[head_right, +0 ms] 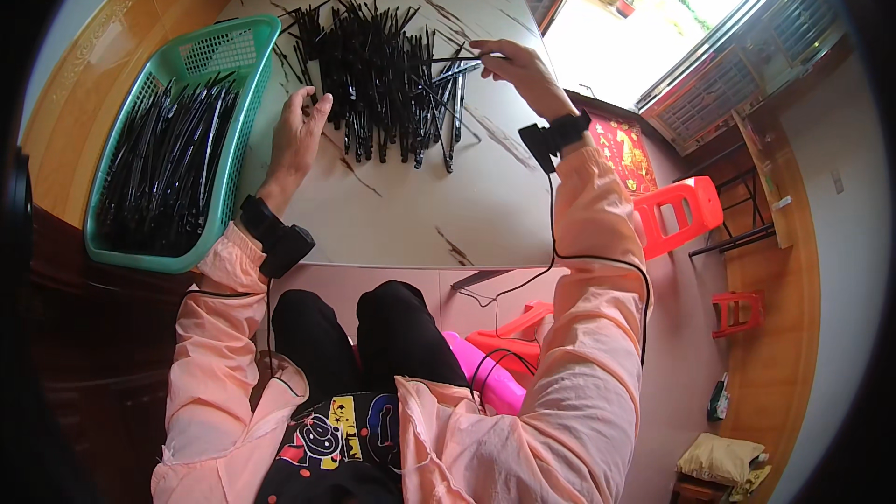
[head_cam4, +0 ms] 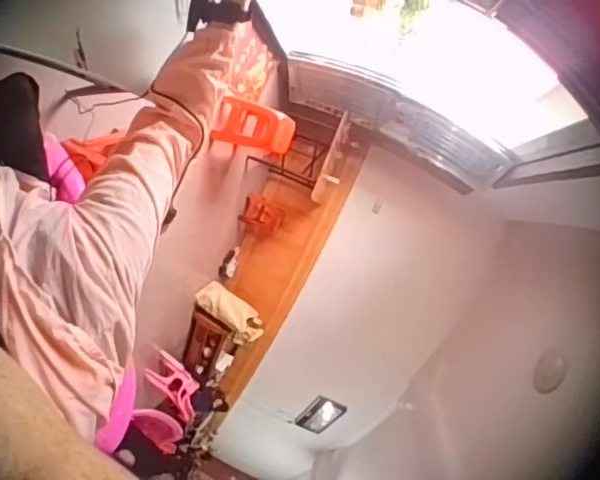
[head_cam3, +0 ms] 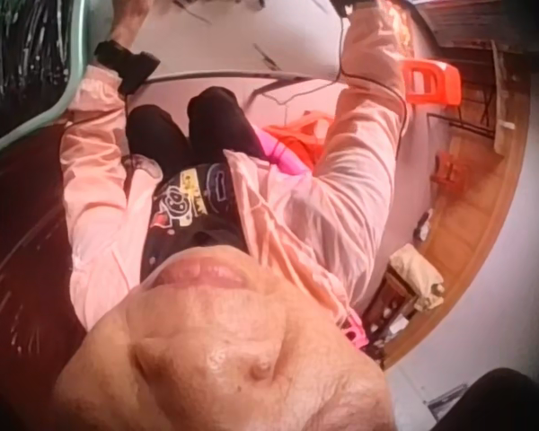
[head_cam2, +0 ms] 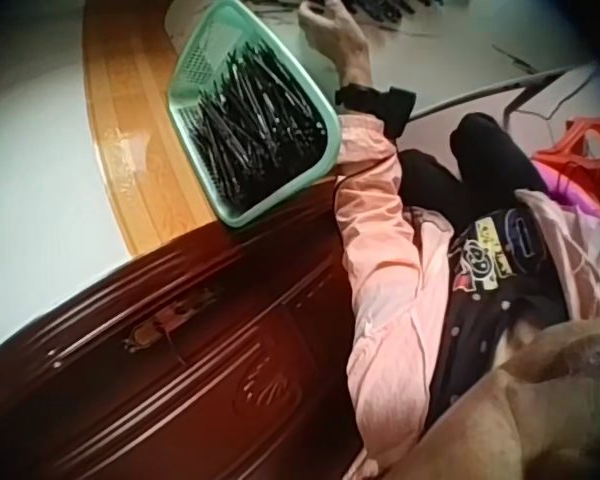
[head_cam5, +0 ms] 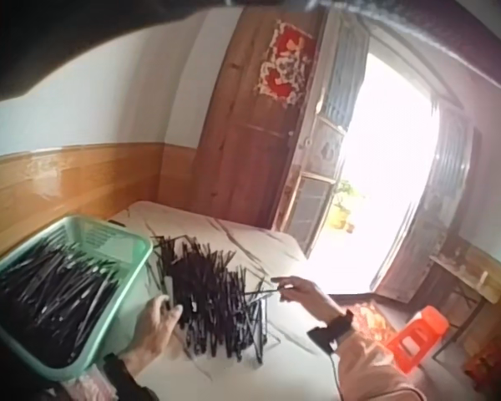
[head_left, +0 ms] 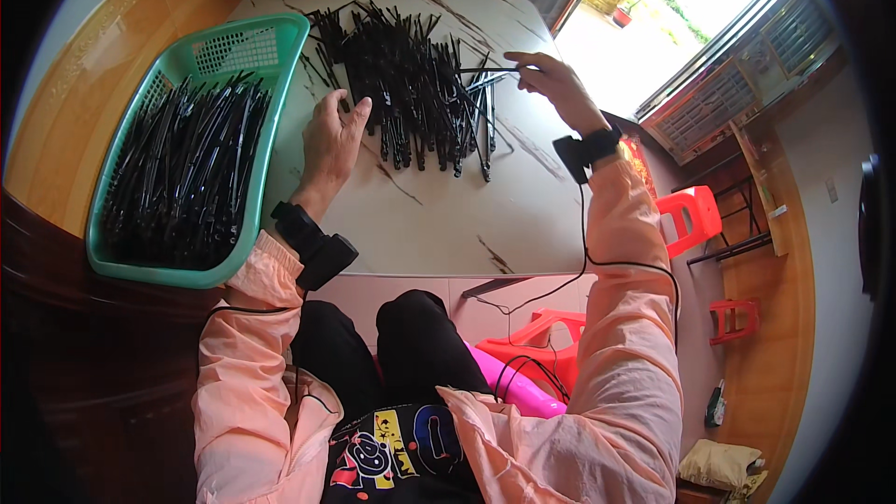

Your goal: Sorting and bundling black plastic components and placing them into a collection basket.

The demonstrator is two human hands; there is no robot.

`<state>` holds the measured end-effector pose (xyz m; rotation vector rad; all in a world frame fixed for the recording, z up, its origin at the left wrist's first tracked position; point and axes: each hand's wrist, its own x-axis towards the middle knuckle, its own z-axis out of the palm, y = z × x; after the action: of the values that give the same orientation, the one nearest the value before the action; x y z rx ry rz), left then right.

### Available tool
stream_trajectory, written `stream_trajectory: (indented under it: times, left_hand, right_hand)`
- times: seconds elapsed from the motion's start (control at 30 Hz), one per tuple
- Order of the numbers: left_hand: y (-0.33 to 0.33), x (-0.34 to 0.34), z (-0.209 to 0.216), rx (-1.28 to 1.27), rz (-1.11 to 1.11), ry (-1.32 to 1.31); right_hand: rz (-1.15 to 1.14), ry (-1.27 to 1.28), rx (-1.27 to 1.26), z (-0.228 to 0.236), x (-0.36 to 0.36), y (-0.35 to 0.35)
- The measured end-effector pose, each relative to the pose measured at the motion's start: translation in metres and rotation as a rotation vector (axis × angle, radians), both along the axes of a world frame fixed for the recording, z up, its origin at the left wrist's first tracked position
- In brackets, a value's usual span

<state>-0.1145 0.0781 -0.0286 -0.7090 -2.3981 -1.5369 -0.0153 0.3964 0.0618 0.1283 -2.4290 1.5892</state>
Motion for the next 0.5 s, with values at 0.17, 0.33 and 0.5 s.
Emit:
stream_trajectory:
  times: [0.17, 0.33, 0.5]
  left_hand:
    - [0.004, 0.000, -0.001, 0.069, 0.023, 0.024]
    - [0.003, 0.000, 0.003, 0.082, -0.037, 0.016]
    - [0.003, 0.003, 0.005, -0.110, -0.039, 0.139]
  right_hand:
    - [0.077, -0.084, 0.184, -0.014, -0.039, -0.011]
    - [0.188, -0.026, 0.340, -0.020, -0.051, -0.037]
    - [0.114, 0.089, 0.470, -0.024, -0.042, -0.042]
